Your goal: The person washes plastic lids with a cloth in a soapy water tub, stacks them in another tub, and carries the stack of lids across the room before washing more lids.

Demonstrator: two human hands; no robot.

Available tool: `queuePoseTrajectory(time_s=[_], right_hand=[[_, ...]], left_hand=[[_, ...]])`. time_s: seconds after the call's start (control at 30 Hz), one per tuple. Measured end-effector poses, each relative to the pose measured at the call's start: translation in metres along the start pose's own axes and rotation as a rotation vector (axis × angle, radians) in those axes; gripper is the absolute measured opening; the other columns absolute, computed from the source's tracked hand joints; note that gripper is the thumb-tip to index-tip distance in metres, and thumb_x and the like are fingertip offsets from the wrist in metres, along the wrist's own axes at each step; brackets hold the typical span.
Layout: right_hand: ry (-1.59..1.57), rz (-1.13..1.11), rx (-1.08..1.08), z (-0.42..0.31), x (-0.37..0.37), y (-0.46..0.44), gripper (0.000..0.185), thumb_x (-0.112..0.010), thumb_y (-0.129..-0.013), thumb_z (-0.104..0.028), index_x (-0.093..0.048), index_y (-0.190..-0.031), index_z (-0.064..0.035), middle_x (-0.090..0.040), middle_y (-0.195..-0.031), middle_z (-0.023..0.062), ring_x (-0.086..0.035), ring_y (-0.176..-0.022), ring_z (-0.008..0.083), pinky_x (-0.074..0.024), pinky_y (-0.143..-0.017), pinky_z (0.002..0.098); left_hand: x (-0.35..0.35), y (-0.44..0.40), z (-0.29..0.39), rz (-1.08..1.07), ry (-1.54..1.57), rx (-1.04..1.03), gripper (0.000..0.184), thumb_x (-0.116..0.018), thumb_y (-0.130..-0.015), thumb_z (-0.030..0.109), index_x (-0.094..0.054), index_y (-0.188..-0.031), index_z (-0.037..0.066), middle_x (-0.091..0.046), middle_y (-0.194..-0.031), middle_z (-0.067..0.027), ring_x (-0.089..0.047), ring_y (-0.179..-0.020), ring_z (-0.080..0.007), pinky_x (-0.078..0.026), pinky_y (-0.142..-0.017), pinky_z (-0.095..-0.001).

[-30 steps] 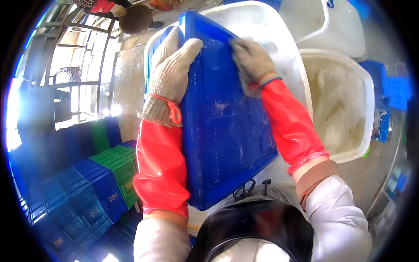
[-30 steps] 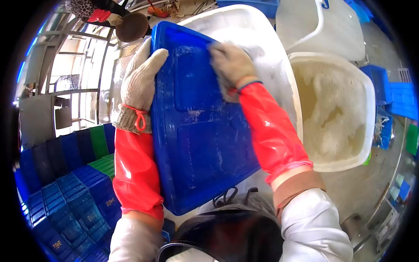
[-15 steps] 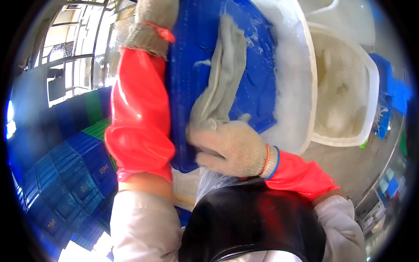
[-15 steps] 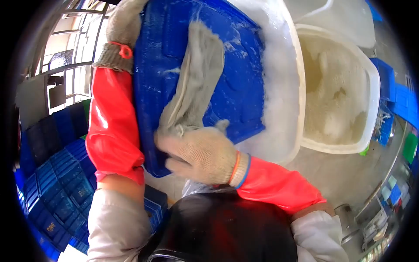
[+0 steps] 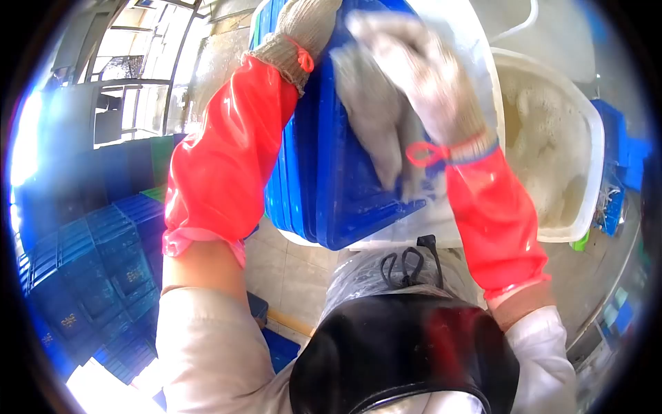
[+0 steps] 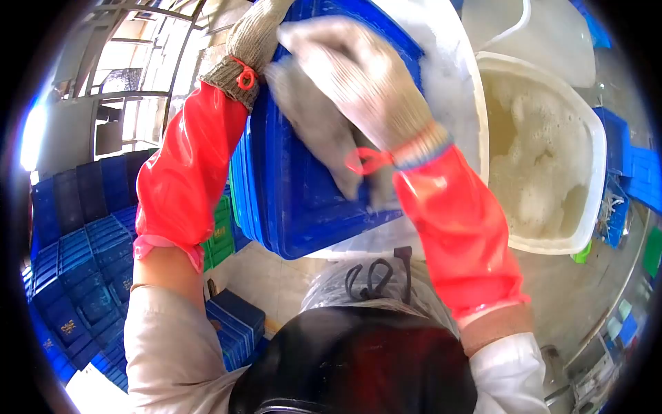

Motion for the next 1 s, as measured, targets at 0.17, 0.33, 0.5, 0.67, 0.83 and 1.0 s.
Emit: queuePoseTrajectory(time_s=[0.17, 0.33, 0.5, 0.67, 0.83, 1.0], right_hand=[[0.402, -0.41, 0.347, -0.026, -0.079, 0.045, 0.012, -0.072, -0.081, -0.013, -0.071, -0.092, -0.0083, -0.067, -0.084, 0.0114, -0.066, -0.073, 0.0323, -0.0534, -0.066, 0.0416], [0.43, -0.558, -0.144, -0.012, -0.031, 0.124, 0.01, -0.071, -0.08, -0.011, -0.071, -0.089, -0.0069, -0.066, -0.076, 0.0136, -0.066, -0.072, 0.0355, -0.0527, -0.064, 0.0428], [0.311, -0.428, -0.523, 0.03, 0.03, 0.156, 0.014, -0.067, -0.085, -0.002, -0.073, -0.097, -0.0007, -0.071, -0.08, 0.0146, -0.071, -0.075, 0.0299, -0.0552, -0.068, 0.0375], [0.201, -0.241, -0.108, -0.024, -0.03, 0.1, 0.023, -0.071, -0.078, 0.006, -0.073, -0.1, -0.0003, -0.067, -0.072, 0.0109, -0.063, -0.061, 0.0241, -0.0494, -0.06, 0.0354], [0.451, 0.022, 0.249, 0.015, -0.034, 0.022, 0.025, -0.069, -0.079, 0.005, -0.068, -0.102, -0.0052, -0.066, -0.083, 0.0125, -0.064, -0.073, 0.0288, -0.0489, -0.066, 0.0381], [0.66, 0.064, 0.301, 0.063, 0.007, -0.12, 0.011, -0.064, -0.091, -0.009, -0.068, -0.101, -0.0071, -0.073, -0.1, 0.0142, -0.071, -0.089, 0.0319, -0.0551, -0.079, 0.041]], left_hand=[[-0.031, 0.003, -0.026, 0.193, 0.894, 0.405, 0.044, -0.055, -0.104, 0.019, -0.055, -0.143, -0.001, -0.066, -0.109, -0.006, -0.063, -0.091, -0.0157, -0.05, -0.086, -0.0301], [-0.023, 0.009, 0.01, 0.132, 0.629, 0.523, 0.04, -0.054, -0.103, 0.028, -0.061, -0.135, 0.004, -0.065, -0.109, -0.009, -0.059, -0.098, -0.0171, -0.048, -0.087, -0.0317], [-0.019, 0.005, 0.024, 0.133, 0.552, 0.566, 0.053, -0.054, -0.104, 0.029, -0.048, -0.153, 0.01, -0.062, -0.135, -0.0148, -0.057, -0.122, -0.019, -0.043, -0.104, -0.0308], [-0.047, 0.026, -0.012, 0.303, 0.573, 0.525, 0.044, -0.056, -0.103, 0.031, -0.061, -0.136, 0.003, -0.068, -0.126, -0.0178, -0.069, -0.108, -0.0264, -0.056, -0.093, -0.0368], [-0.042, 0.036, 0.022, 0.396, 1.218, 1.072, 0.056, -0.045, -0.109, 0.05, -0.062, -0.135, 0.003, -0.066, -0.128, -0.0082, -0.063, -0.111, -0.0188, -0.05, -0.097, -0.0297], [-0.042, 0.027, 0.041, 0.386, 1.211, 0.771, 0.056, -0.058, -0.105, 0.036, -0.05, -0.148, 0.0, -0.061, -0.132, -0.0073, -0.058, -0.116, -0.0147, -0.047, -0.101, -0.0289]])
Point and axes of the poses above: each hand's wrist, its own y-axis away from the middle knuckle, its own x-axis out of the back of the hand, z = x × y, the point moved 2 cm from there along -y, towards the middle knuckle
